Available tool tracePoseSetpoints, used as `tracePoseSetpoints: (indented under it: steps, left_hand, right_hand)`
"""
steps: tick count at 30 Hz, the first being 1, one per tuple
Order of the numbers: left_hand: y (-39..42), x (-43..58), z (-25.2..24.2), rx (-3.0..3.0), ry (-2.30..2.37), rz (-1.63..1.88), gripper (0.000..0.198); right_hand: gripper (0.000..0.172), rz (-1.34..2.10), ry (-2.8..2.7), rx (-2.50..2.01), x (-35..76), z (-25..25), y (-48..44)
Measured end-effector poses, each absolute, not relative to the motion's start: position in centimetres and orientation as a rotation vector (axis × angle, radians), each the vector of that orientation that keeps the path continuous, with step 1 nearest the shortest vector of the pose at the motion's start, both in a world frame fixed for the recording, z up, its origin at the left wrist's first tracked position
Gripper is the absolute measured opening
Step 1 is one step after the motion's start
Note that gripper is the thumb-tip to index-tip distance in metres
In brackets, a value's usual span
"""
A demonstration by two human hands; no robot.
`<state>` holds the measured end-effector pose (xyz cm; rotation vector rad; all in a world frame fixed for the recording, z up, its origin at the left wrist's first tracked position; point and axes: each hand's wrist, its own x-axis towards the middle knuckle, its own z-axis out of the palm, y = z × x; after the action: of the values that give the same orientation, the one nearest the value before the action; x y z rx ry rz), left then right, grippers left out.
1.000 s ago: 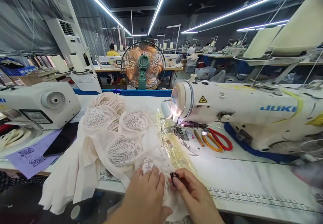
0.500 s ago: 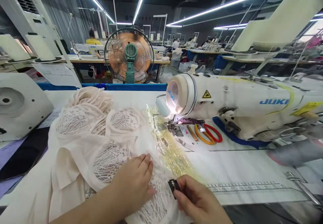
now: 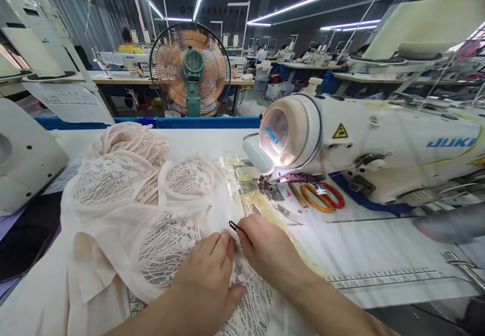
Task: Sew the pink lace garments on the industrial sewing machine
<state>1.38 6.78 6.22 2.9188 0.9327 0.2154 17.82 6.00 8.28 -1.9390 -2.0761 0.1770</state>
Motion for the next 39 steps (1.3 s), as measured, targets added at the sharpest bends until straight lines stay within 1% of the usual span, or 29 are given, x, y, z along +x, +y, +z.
tracePoseSetpoints:
  steps: [6, 13, 18, 24, 31, 39]
  left_hand:
    - [6.7, 1.6, 7.0, 2.867, 0.915, 0.18, 0.058]
    - [6.7, 1.4, 5.5, 2.886, 0.887, 0.387, 0.054]
    - [6.8, 1.4, 4.9, 2.907, 0.9, 0.339, 0.056]
    - [6.8, 1.4, 5.2, 2.947, 0.904, 0.275, 0.063]
    - [6.5, 1.1, 5.3, 2.922, 0.946, 0.362, 0.058]
    - [6.8, 1.4, 6.3, 2.909, 0.894, 0.258, 0.058]
  right_hand:
    - [0.017, 0.107, -2.201, -2.001, 16.9, 8.6, 6.2]
    - [0.016, 0.093, -2.283, -2.007, 16.4, 8.6, 6.5]
    - [0.015, 0.105, -2.313, -1.999, 17.0, 8.5, 5.9]
    - [0.019, 0.113, -2.283, -2.021, 18.6, 8.5, 4.6]
    - [0.017, 0.122, -2.269, -2.012, 18.0, 8.8, 5.0]
    - [0.016, 0.116, -2.322, -1.998, 17.1, 9.2, 6.0]
